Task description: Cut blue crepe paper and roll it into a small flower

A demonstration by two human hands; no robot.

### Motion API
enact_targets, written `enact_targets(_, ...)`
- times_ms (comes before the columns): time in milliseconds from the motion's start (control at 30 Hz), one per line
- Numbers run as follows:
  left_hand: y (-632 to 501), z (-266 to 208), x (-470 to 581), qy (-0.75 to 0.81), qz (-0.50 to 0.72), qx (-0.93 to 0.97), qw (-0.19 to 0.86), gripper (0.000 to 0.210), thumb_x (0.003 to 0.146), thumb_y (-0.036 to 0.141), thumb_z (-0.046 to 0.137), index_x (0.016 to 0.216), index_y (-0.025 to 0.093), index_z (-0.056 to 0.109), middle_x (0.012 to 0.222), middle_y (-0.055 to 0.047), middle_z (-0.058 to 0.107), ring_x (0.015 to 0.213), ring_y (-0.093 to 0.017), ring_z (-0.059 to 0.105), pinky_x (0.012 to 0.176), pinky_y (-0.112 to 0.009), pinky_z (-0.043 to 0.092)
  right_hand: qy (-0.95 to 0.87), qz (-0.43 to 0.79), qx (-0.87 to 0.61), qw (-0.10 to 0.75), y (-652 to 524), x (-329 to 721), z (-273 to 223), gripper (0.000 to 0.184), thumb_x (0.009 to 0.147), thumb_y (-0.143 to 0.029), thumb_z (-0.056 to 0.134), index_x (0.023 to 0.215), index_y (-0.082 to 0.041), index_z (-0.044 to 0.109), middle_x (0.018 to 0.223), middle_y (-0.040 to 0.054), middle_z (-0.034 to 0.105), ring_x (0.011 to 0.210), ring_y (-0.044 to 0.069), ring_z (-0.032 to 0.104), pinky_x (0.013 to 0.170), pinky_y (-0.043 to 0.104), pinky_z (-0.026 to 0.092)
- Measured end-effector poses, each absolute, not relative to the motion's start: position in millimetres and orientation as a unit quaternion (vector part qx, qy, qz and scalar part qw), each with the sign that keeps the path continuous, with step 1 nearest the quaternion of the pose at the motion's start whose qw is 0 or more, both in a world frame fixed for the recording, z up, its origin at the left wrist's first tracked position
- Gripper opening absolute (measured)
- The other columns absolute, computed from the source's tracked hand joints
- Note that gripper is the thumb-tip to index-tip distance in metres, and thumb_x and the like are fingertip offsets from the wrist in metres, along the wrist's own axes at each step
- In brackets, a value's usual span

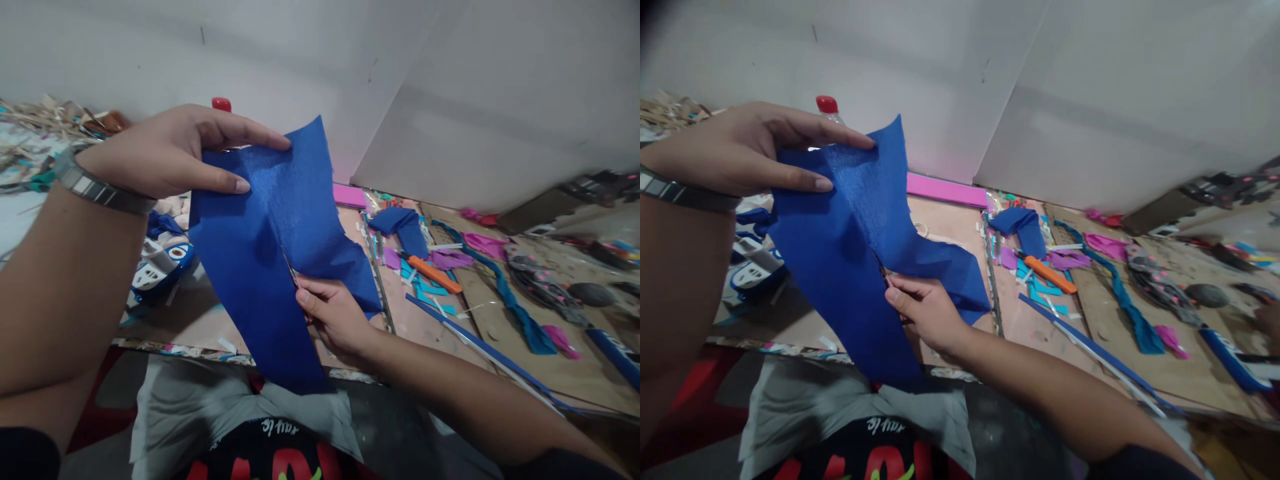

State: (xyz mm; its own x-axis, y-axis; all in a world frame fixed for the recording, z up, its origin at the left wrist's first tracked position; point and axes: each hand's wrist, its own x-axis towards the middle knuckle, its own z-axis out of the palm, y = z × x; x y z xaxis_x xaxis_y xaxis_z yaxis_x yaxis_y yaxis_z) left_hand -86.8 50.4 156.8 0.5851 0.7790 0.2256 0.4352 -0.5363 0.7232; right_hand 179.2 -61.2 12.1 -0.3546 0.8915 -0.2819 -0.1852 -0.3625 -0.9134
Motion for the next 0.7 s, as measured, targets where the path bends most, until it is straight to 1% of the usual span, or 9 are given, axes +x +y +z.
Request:
enact_targets(100,50.1,157.4,-87.6,0.369,0.265,0.836,0.308,0.069,0.087,0.04,0.075,0.15,0.02,0.056,0.138,-0.007,0.068,0.116,-0.025,0.067,0.094,-0.036,0.059,-0.426,0.709,-0.42,0.373,-59.9,178.1,13.8,0.05,0.075,-0.052,0.09,0.115,-0.024,0.082,0.072,-0.0039,0.058,0.062,0.007,0.04,0.06,0.024,0.035)
enact_targets(167,50.1,157.3,-88.3,0.367,0.261,0.841,0.298,0.07,0.087,0.043,0.074,0.151,0.02,0.056,0.142,-0.007,0.066,0.118,-0.025,0.067,0.094,-0.032,0.059,-0.436,0.704,-0.413,0.379,-58.7,176.6,15.4,0.048,0.074,-0.054,0.09,0.109,-0.022,0.083,0.071,-0.0042,0.055,0.062,0.007,0.039,0.059,0.024,0.034)
enact_targets(267,49.8,156.8,-88.7,0.363,0.262,0.844,0.296,0.068,0.088,0.039,0.073,0.151,0.022,0.056,0.144,-0.006,0.065,0.119,-0.023,0.067,0.093,-0.027,0.059,-0.449,0.688,-0.41,0.397,-56.8,174.2,15.9,0.038,0.075,-0.053,0.089,0.094,-0.021,0.084,0.069,-0.0049,0.052,0.061,0.007,0.035,0.058,0.023,0.033)
enact_targets(367,48.8,156.7,-88.4,0.361,0.271,0.837,0.309,0.066,0.088,0.034,0.074,0.15,0.022,0.057,0.142,-0.005,0.067,0.116,-0.021,0.068,0.087,-0.023,0.059,-0.458,0.688,-0.4,0.397,-55.4,173.7,13.4,0.033,0.078,-0.051,0.088,0.091,-0.021,0.083,0.068,-0.0052,0.052,0.06,0.007,0.034,0.057,0.024,0.032)
enact_targets(467,47.5,157.3,-87.9,0.353,0.277,0.834,0.322,0.065,0.087,0.032,0.074,0.15,0.021,0.057,0.141,-0.005,0.067,0.117,-0.022,0.068,0.084,-0.022,0.06,-0.459,0.69,-0.398,0.393,-54.8,174.0,11.3,0.035,0.079,-0.052,0.087,0.094,-0.021,0.082,0.069,-0.0046,0.054,0.061,0.008,0.034,0.058,0.024,0.033)
enact_targets(567,47.2,158.2,-88.0,0.352,0.276,0.834,0.324,0.065,0.087,0.031,0.076,0.149,0.022,0.058,0.141,-0.004,0.068,0.116,-0.022,0.068,0.084,-0.024,0.06,-0.444,0.694,-0.408,0.395,-54.7,172.4,12.3,0.038,0.075,-0.052,0.09,0.095,-0.022,0.082,0.067,-0.005,0.053,0.06,0.008,0.036,0.057,0.024,0.033)
enact_targets(633,48.1,158.3,-88.5,0.35,0.275,0.838,0.317,0.063,0.087,0.03,0.076,0.148,0.024,0.059,0.142,-0.003,0.068,0.118,-0.022,0.068,0.086,-0.025,0.061,-0.429,0.699,-0.407,0.402,-54.6,170.0,14.2,0.036,0.072,-0.052,0.092,0.088,-0.021,0.08,0.064,-0.0051,0.052,0.059,0.008,0.038,0.056,0.023,0.034)
enact_targets(700,49.6,157.7,-89.3,0.339,0.281,0.841,0.314,0.061,0.088,0.028,0.077,0.147,0.026,0.061,0.142,-0.004,0.068,0.119,-0.022,0.068,0.086,-0.024,0.062,-0.418,0.707,-0.399,0.407,-54.3,167.5,15.9,0.034,0.072,-0.051,0.092,0.077,-0.02,0.078,0.063,-0.0042,0.054,0.058,0.009,0.041,0.057,0.024,0.037)
